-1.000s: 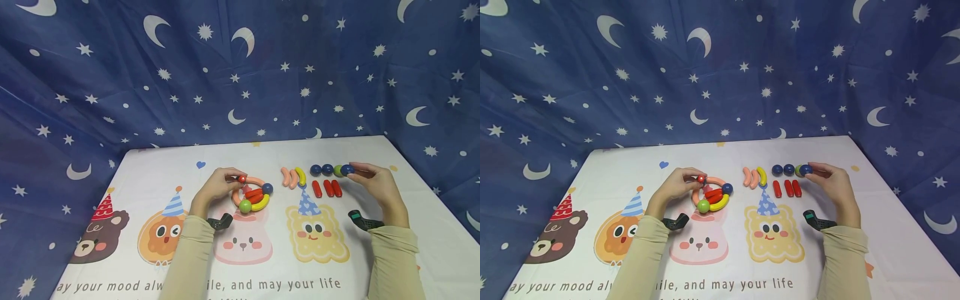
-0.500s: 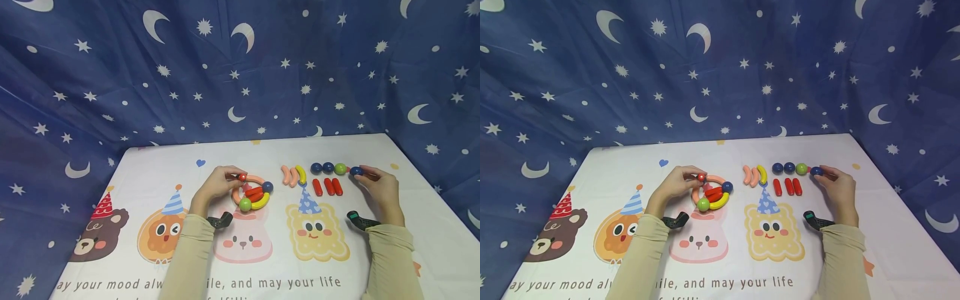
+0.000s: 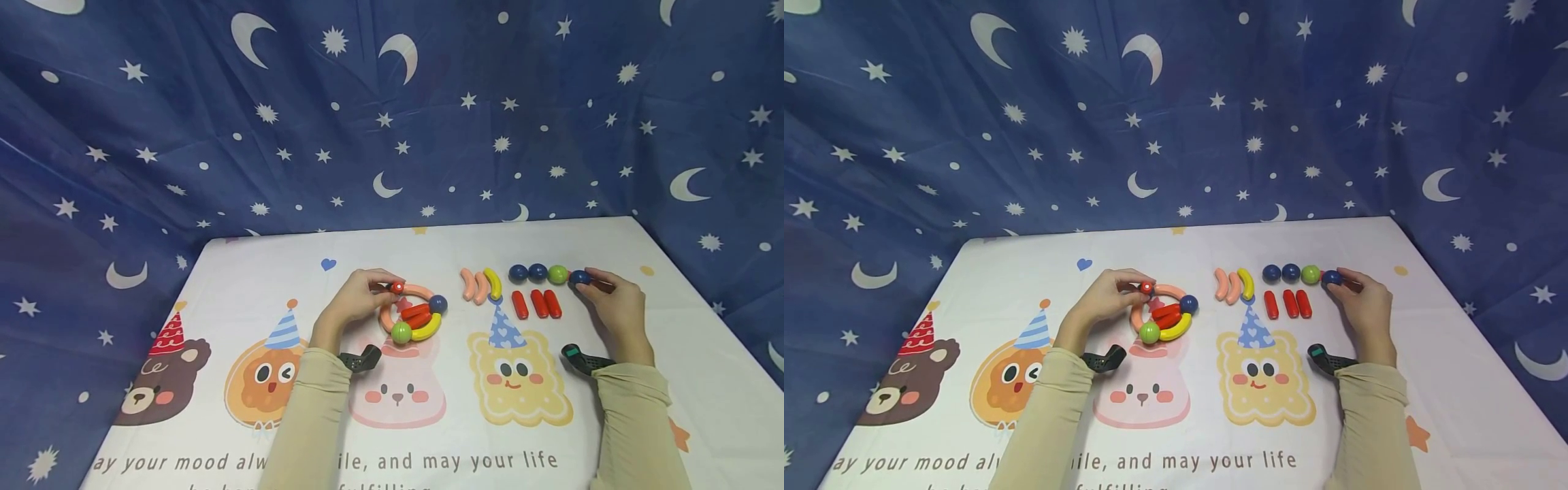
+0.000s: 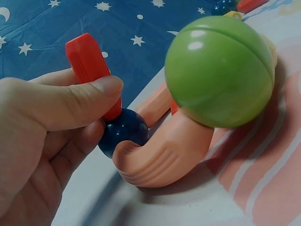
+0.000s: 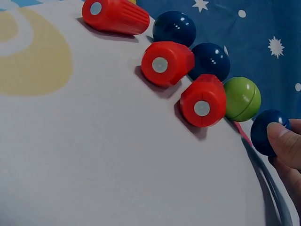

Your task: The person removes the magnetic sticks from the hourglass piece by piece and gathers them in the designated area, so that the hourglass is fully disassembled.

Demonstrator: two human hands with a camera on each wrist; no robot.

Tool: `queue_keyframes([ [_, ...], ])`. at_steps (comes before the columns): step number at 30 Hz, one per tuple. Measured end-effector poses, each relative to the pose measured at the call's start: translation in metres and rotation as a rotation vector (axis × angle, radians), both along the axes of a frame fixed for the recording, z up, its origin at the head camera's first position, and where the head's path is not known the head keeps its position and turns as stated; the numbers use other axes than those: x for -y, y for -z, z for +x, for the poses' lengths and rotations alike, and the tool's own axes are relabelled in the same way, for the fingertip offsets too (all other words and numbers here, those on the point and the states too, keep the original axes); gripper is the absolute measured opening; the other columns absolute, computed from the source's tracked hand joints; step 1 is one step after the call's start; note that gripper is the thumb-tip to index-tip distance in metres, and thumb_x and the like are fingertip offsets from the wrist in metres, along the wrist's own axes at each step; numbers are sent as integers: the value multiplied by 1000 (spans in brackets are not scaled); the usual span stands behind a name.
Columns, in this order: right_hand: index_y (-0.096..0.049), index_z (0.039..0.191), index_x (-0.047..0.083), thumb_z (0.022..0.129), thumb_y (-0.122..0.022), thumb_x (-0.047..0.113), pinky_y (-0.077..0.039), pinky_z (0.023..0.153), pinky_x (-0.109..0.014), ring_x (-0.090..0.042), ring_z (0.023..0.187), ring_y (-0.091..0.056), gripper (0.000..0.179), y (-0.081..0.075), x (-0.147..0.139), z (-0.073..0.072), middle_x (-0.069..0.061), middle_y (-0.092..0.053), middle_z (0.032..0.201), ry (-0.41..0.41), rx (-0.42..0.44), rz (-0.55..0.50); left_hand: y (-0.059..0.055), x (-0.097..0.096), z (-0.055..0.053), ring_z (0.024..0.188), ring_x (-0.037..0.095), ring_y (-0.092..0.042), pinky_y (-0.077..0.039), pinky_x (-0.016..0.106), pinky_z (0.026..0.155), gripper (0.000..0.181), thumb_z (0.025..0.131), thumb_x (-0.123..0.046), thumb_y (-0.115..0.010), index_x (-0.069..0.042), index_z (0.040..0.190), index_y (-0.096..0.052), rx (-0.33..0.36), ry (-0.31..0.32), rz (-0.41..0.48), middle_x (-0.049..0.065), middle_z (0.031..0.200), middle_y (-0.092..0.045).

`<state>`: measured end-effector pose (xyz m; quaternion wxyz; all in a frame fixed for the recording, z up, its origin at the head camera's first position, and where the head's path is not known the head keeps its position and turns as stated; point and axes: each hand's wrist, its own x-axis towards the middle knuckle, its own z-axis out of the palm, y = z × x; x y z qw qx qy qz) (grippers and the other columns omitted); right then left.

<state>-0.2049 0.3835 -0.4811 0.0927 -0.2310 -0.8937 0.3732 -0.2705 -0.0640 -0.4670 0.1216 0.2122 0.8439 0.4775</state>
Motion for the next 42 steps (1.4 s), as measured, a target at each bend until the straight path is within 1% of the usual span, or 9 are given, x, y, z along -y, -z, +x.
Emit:
queue_keyframes([
  [14, -46, 141, 14, 94, -59, 26, -40, 104, -47, -37, 128, -48, 51, 4, -2, -4, -19, -48, 141, 8, 18, -3, 2, 0, -2, 99, 16, -63, -53, 29, 85, 30, 81, -7, -72, -16, 110, -72, -16, 13, 22, -4, 108, -68],
  [21, -43, 143, 14, 95, -58, 27, -40, 104, -47, -36, 129, -47, 52, 0, -1, 0, -19, -47, 142, -4, 22, -23, 2, -1, -2, 97, 16, -63, -53, 28, 82, 30, 81, -8, -72, -18, 110, -72, -5, 9, 19, -4, 108, -68],
  [25, -43, 143, 14, 95, -58, 27, -40, 104, -47, -37, 129, -47, 52, 1, -1, 0, -19, -46, 142, -6, 23, -10, 2, 0, -2, 98, 16, -62, -53, 28, 85, 30, 81, -9, -72, -19, 110, -72, -16, 8, 6, -4, 108, -68],
  [31, -44, 142, 12, 95, -58, 29, -42, 102, -46, -36, 126, -50, 52, -4, -1, 1, -19, -49, 140, -13, 15, 10, 1, 0, 0, 97, 16, -62, -53, 28, 84, 30, 81, -8, -72, -19, 109, -72, -4, -5, 11, -4, 109, -68],
  [33, -45, 141, 12, 95, -57, 30, -43, 101, -46, -36, 126, -50, 51, -9, -2, 3, -19, -51, 138, -19, -4, 27, 1, 0, -1, 97, 16, -63, -53, 28, 83, 30, 81, -8, -72, -19, 110, -72, -2, -5, 12, -4, 109, -68],
  [35, -47, 140, 10, 95, -57, 30, -43, 100, -46, -35, 126, -50, 51, -16, -1, 4, -19, -52, 137, -26, -49, 33, 2, 0, -1, 98, 17, -63, -53, 28, 82, 30, 81, -8, -72, -19, 110, -72, 1, -5, 12, -4, 109, -67],
  [37, -49, 138, 11, 94, -58, 33, -45, 101, -32, -25, 127, -52, 51, -23, 3, 5, -14, -53, 138, -31, -116, 31, 1, 0, -1, 98, 17, -63, -53, 27, 81, 30, 81, -8, -72, -19, 109, -72, 2, -7, 9, -4, 110, -67],
  [39, -52, 136, 9, 92, -61, 30, -44, 101, -28, -23, 126, -53, 49, -34, 12, 5, -13, -54, 137, -50, -185, 16, 1, 0, -1, 97, 17, -63, -54, 27, 80, 30, 81, -8, -72, -20, 109, -72, 10, -9, 11, -4, 110, -67],
  [42, -56, 132, 9, 90, -64, 26, -44, 99, -23, -20, 124, -54, 46, -52, 36, 0, -11, -56, 135, -103, -255, 4, 1, 0, -1, 97, 17, -63, -54, 27, 80, 30, 81, -8, -73, -20, 109, -72, 17, -10, 12, -4, 110, -67],
])
